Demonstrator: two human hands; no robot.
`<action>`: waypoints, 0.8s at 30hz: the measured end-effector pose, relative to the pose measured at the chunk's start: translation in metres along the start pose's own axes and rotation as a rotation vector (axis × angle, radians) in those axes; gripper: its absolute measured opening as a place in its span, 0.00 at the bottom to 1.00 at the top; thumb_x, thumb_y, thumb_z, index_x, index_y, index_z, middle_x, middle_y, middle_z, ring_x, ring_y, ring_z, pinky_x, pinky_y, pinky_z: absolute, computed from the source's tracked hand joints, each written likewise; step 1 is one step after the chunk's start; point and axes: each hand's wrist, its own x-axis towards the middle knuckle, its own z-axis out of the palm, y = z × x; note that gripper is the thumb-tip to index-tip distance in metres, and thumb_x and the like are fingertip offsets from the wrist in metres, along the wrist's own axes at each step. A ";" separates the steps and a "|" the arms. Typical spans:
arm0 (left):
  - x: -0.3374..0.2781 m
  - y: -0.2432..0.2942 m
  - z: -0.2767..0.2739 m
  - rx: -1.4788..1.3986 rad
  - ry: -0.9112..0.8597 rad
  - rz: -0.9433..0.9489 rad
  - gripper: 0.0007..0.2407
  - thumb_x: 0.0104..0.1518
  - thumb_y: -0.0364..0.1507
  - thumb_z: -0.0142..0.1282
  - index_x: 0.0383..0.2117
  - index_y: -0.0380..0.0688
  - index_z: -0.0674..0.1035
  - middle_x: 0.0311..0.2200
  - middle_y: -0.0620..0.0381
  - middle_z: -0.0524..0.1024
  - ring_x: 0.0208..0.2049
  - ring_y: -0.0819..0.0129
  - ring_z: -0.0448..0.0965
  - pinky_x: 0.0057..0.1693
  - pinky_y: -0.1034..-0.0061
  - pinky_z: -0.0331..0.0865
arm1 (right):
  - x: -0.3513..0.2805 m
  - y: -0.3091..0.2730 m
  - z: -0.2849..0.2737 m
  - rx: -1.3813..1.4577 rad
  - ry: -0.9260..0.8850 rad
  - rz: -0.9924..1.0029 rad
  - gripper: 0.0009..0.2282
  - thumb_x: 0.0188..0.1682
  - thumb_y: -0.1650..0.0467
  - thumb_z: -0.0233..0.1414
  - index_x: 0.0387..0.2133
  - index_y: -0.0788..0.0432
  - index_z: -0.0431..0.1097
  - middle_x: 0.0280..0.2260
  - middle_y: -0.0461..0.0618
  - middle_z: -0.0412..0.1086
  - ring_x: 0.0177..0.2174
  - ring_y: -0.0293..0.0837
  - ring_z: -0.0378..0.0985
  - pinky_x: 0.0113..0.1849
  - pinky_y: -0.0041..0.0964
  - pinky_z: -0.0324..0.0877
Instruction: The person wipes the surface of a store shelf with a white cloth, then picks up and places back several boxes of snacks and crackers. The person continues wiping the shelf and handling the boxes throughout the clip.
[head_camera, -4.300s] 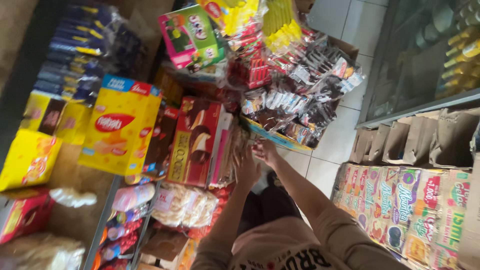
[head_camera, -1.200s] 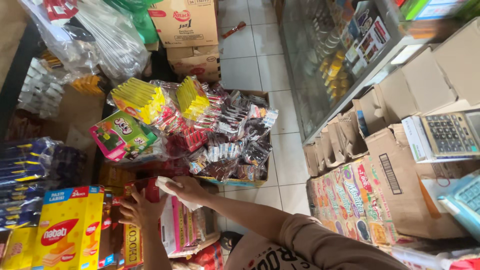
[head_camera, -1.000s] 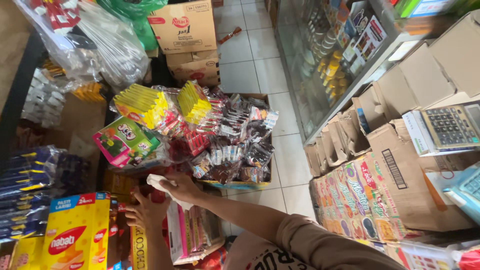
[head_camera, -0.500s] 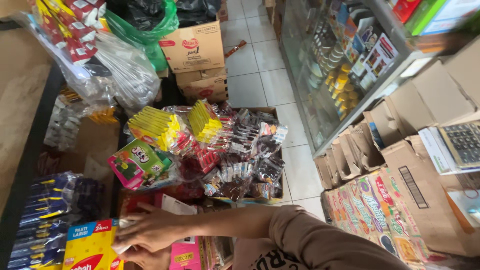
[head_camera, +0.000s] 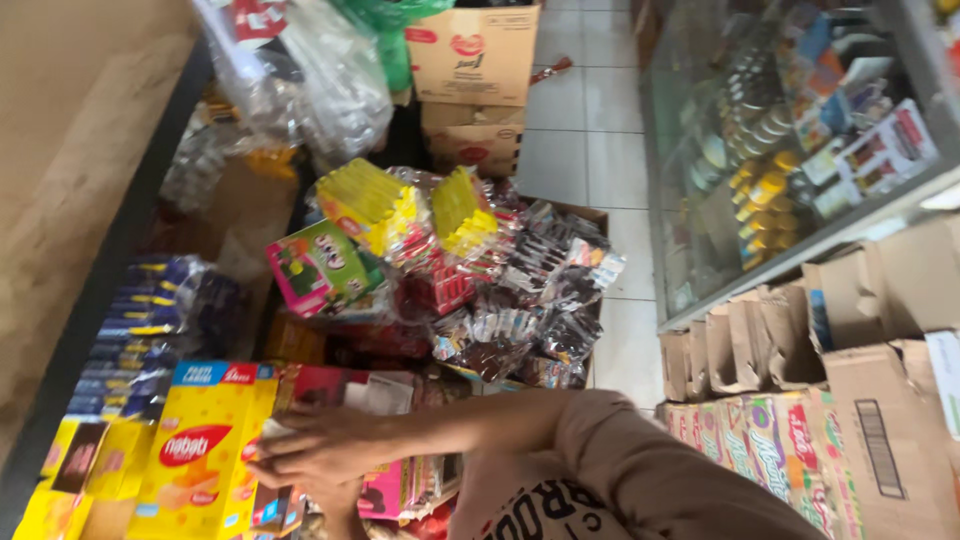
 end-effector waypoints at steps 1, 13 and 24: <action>0.001 0.003 -0.002 0.080 -0.007 0.018 0.55 0.39 0.37 0.69 0.70 0.42 0.37 0.71 0.36 0.36 0.72 0.41 0.53 0.78 0.50 0.48 | -0.003 0.008 -0.006 0.105 -0.006 -0.015 0.16 0.48 0.71 0.54 0.51 0.53 0.72 0.56 0.43 0.69 0.59 0.48 0.70 0.61 0.52 0.65; 0.010 0.035 -0.003 -0.263 0.065 -0.012 0.63 0.36 0.38 0.73 0.68 0.37 0.25 0.72 0.31 0.30 0.76 0.42 0.36 0.79 0.52 0.37 | 0.023 0.056 -0.015 0.133 -0.225 0.254 0.21 0.40 0.73 0.57 0.51 0.51 0.71 0.60 0.51 0.65 0.61 0.55 0.64 0.62 0.59 0.56; 0.001 0.023 -0.006 -0.243 0.033 0.017 0.61 0.41 0.38 0.72 0.68 0.40 0.24 0.70 0.38 0.45 0.73 0.45 0.51 0.78 0.46 0.37 | -0.026 0.038 -0.019 0.212 -0.206 -0.081 0.23 0.41 0.75 0.58 0.53 0.45 0.73 0.61 0.41 0.67 0.64 0.46 0.65 0.67 0.55 0.58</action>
